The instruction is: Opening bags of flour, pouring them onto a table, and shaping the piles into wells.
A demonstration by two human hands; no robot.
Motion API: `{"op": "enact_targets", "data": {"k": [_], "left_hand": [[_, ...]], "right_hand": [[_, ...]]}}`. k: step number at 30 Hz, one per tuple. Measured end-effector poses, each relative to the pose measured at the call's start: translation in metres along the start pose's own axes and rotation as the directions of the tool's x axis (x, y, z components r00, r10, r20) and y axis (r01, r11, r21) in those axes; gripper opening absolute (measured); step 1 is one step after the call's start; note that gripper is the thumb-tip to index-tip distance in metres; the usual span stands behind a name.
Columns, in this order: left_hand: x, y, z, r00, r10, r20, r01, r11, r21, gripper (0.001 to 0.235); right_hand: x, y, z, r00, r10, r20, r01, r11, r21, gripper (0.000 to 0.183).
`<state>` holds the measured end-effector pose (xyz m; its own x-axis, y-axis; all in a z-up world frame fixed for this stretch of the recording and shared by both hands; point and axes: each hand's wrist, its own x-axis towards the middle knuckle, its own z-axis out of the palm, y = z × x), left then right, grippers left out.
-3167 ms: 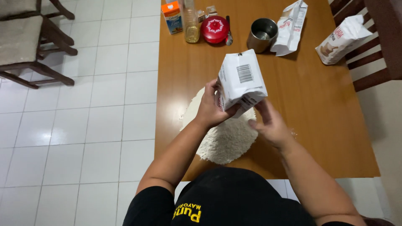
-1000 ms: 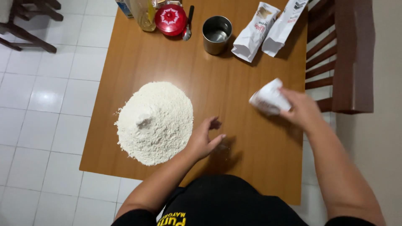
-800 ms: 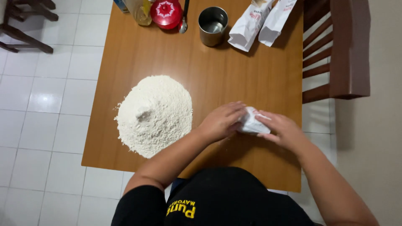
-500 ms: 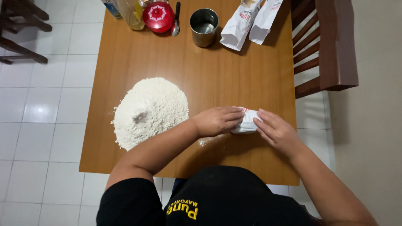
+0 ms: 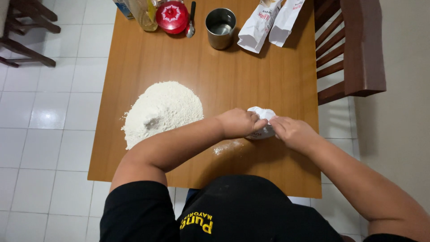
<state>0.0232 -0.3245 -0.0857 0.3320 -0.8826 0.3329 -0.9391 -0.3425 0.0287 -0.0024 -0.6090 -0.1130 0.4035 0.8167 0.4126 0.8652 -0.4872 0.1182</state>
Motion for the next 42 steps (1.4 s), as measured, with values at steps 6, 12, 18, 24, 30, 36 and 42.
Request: {"op": "enact_targets", "data": {"k": [6, 12, 18, 24, 30, 36, 42], "left_hand": [[0.002, -0.008, 0.009, 0.986, -0.138, 0.088, 0.140, 0.990, -0.014, 0.015], [-0.008, -0.012, -0.003, 0.995, -0.092, 0.043, 0.095, 0.991, -0.098, 0.031], [-0.002, -0.021, 0.015, 0.974, -0.212, 0.078, 0.225, 0.944, -0.241, 0.043], [0.016, -0.036, 0.012, 0.857, -0.402, 0.323, 0.515, 0.684, -0.516, 0.030], [-0.004, -0.051, 0.088, 0.785, -0.442, 0.434, 0.522, 0.093, -0.848, 0.017], [-0.011, -0.032, 0.053, 0.749, -0.472, 0.465, 0.397, -0.243, -0.885, 0.018], [-0.007, -0.021, 0.035, 0.748, -0.498, 0.438, 0.378, -0.223, -0.899, 0.015]], "right_hand": [[0.004, -0.002, 0.004, 0.990, 0.130, 0.044, -0.131, 0.991, 0.009, 0.032], [0.032, -0.016, -0.019, 0.986, 0.160, 0.048, -0.157, 0.986, -0.064, 0.024], [0.019, -0.005, 0.021, 0.962, 0.269, 0.044, -0.269, 0.963, -0.005, 0.029], [0.016, 0.008, 0.034, 0.884, 0.418, 0.207, -0.466, 0.772, 0.431, 0.028], [0.018, -0.004, 0.028, 0.713, 0.577, 0.398, -0.662, 0.366, 0.655, 0.028], [0.036, -0.020, -0.015, 0.894, 0.413, 0.172, -0.443, 0.764, 0.470, 0.033], [0.035, -0.012, -0.017, 0.956, 0.260, 0.136, -0.285, 0.934, 0.216, 0.027]]}}
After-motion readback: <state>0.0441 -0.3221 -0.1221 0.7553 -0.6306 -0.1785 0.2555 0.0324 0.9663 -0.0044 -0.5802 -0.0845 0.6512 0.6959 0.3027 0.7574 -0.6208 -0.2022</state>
